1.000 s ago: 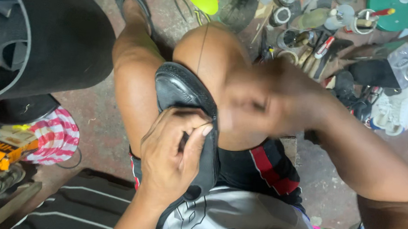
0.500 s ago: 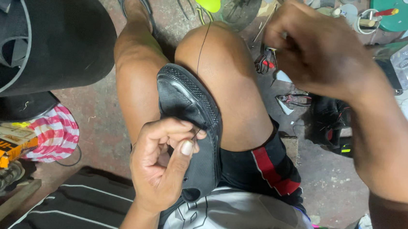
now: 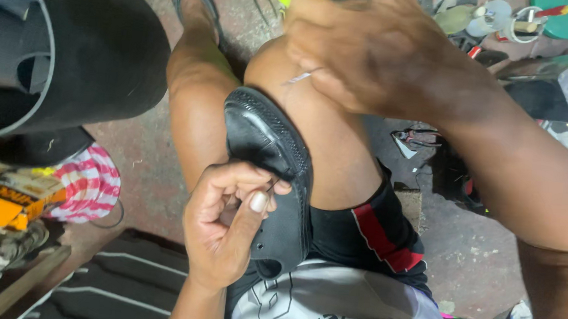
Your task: The person is repairing a black shoe by sewing the sole to the upper. They use a needle and thread, repeatedly pushing the needle through the shoe material and pulling the thread tight. The shoe is held on their lap during the process.
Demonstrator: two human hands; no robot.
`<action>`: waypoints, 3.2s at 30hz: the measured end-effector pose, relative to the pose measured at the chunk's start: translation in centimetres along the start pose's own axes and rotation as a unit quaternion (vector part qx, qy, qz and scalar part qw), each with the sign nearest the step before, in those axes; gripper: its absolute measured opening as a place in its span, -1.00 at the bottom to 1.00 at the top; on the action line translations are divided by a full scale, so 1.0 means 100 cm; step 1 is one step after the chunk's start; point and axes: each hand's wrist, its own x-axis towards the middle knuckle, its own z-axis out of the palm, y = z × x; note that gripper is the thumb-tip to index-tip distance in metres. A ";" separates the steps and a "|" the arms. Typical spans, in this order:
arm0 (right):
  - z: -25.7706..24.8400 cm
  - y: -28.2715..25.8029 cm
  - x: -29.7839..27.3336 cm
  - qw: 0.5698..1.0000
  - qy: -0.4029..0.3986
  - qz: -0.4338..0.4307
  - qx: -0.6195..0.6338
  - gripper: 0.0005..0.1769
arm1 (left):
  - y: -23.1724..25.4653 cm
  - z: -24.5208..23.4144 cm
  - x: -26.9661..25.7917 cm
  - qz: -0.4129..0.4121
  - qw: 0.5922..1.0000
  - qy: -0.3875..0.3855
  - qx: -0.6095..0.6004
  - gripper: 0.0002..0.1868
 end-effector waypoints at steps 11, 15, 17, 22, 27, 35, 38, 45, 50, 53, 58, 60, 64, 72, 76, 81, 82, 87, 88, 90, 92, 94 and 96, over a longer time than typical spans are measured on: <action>-0.025 0.006 -0.115 0.874 -0.205 0.335 0.287 -0.83 | 0.009 -0.001 0.006 -0.023 1.000 -0.013 -0.016 -0.80; -0.021 -0.028 -0.090 0.902 -0.075 0.278 0.321 -0.70 | 0.012 0.003 0.010 -0.014 1.000 -0.008 0.011 -0.82; -0.006 -0.052 -0.069 0.916 0.002 0.245 0.317 -0.61 | 0.015 0.006 0.014 -0.045 0.998 0.025 0.025 -0.77; 0.013 -0.092 -0.057 0.883 -0.059 0.324 0.333 -0.59 | 0.021 0.016 0.020 -0.020 0.998 0.017 0.064 -0.72; 0.003 -0.086 -0.076 0.794 -0.080 0.406 0.445 -0.90 | 0.040 0.030 0.030 0.051 0.960 -0.046 0.272 -0.63; -0.006 -0.090 -0.040 0.860 -0.052 0.341 0.376 -0.84 | 0.048 0.030 0.042 0.093 0.912 -0.101 0.387 -0.23; -0.006 -0.089 -0.029 0.900 -0.096 0.290 0.310 -0.82 | 0.043 0.032 0.039 0.100 0.913 -0.082 0.387 -0.16; -0.004 -0.018 -0.091 0.909 0.024 0.293 0.296 -0.78 | 0.047 0.029 0.037 0.055 0.934 -0.091 0.342 -0.11; 0.046 0.066 -0.173 0.731 0.140 0.604 0.286 -0.78 | 0.047 0.027 0.039 0.063 0.942 -0.092 0.317 -0.12; 0.073 0.046 -0.179 0.415 0.329 0.608 0.591 -0.74 | 0.047 0.028 0.041 0.036 0.946 -0.079 0.312 -0.13; 0.055 -0.084 -0.133 0.692 0.085 0.558 0.450 -0.43 | 0.048 0.027 0.045 0.041 0.952 -0.074 0.294 -0.13; 0.027 -0.096 -0.119 0.803 0.001 0.490 0.339 -0.49 | 0.050 0.028 0.044 0.035 0.953 -0.071 0.292 -0.11; 0.008 -0.095 -0.091 0.899 -0.094 0.370 0.214 -0.51 | 0.054 0.030 0.048 0.010 0.949 -0.066 0.308 -0.08; 0.011 -0.100 -0.067 0.901 -0.012 0.288 0.325 -0.60 | 0.056 0.014 0.028 0.102 0.951 -0.041 0.289 -0.48; 0.006 -0.104 -0.064 0.657 0.114 0.406 0.625 -0.33 | 0.055 -0.027 -0.007 0.131 0.953 0.180 0.206 -0.81; 0.022 -0.107 -0.050 0.724 0.058 0.386 0.569 -0.25 | 0.023 -0.073 -0.051 0.075 0.960 0.253 0.094 -0.79; 0.026 -0.109 -0.049 0.748 0.048 0.368 0.550 -0.21 | 0.016 -0.076 -0.061 0.061 0.960 0.246 0.121 -0.78; 0.033 -0.109 -0.050 0.804 0.035 0.365 0.467 -0.20 | -0.002 -0.063 -0.084 0.020 0.924 0.170 0.341 -0.66; 0.034 -0.109 -0.051 0.793 0.039 0.378 0.476 -0.20 | -0.006 -0.057 -0.083 0.036 0.916 0.151 0.369 -0.65; 0.036 -0.110 -0.051 0.775 0.046 0.403 0.485 -0.18 | -0.011 -0.050 -0.082 0.069 0.898 0.135 0.413 -0.68; 0.039 -0.109 -0.051 0.781 0.047 0.400 0.477 -0.17 | -0.017 -0.047 -0.080 0.102 0.878 0.140 0.447 -0.76; 0.040 -0.111 -0.054 0.806 0.050 0.381 0.450 -0.17 | -0.016 -0.044 -0.087 0.126 0.891 0.171 0.402 -0.84; 0.041 -0.110 -0.054 0.832 0.049 0.359 0.421 -0.14 | -0.018 -0.043 -0.090 0.094 0.907 0.193 0.362 -0.92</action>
